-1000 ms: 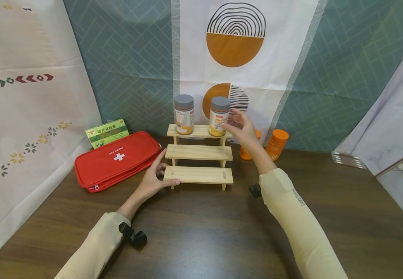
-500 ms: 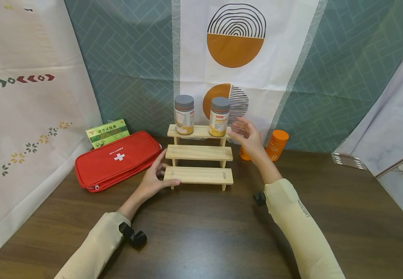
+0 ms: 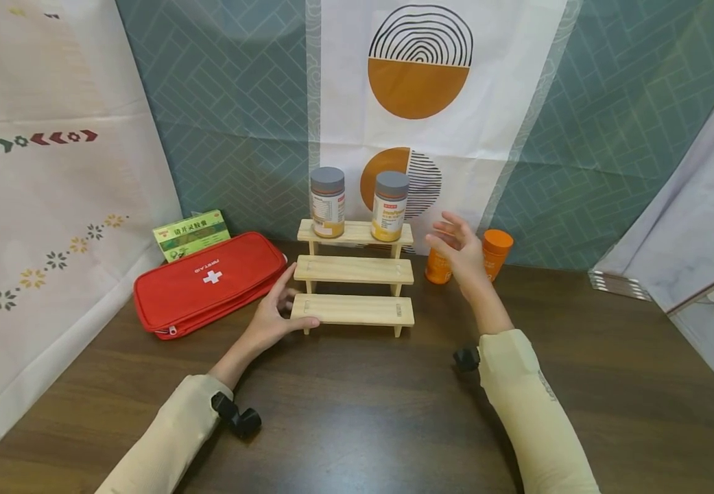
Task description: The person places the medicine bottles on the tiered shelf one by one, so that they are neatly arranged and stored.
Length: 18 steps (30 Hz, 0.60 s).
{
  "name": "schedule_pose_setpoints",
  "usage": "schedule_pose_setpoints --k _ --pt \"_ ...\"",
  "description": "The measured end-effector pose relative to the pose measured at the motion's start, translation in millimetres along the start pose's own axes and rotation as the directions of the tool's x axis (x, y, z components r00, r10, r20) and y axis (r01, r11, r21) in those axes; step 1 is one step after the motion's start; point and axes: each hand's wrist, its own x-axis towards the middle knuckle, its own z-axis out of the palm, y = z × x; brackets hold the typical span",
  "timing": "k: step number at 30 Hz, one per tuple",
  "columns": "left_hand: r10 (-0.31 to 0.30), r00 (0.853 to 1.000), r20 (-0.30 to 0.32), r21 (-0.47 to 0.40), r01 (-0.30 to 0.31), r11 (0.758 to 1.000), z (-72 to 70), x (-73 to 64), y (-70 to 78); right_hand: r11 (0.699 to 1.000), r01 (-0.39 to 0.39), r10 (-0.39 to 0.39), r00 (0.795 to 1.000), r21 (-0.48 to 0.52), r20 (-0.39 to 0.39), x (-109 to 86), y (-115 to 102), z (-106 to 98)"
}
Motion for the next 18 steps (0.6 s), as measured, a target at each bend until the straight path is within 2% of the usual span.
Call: schedule_pose_setpoints --k 11,18 --pt "-0.003 1.000 -0.004 0.005 0.003 1.000 -2.1 -2.3 -1.0 0.986 -0.017 0.029 0.997 0.164 -0.073 -1.5 10.4 -17.0" --pt "0.000 1.000 0.003 -0.001 0.000 1.000 -0.5 0.2 -1.1 0.984 0.025 0.011 0.979 0.177 -0.202 -0.8 11.9 -23.4"
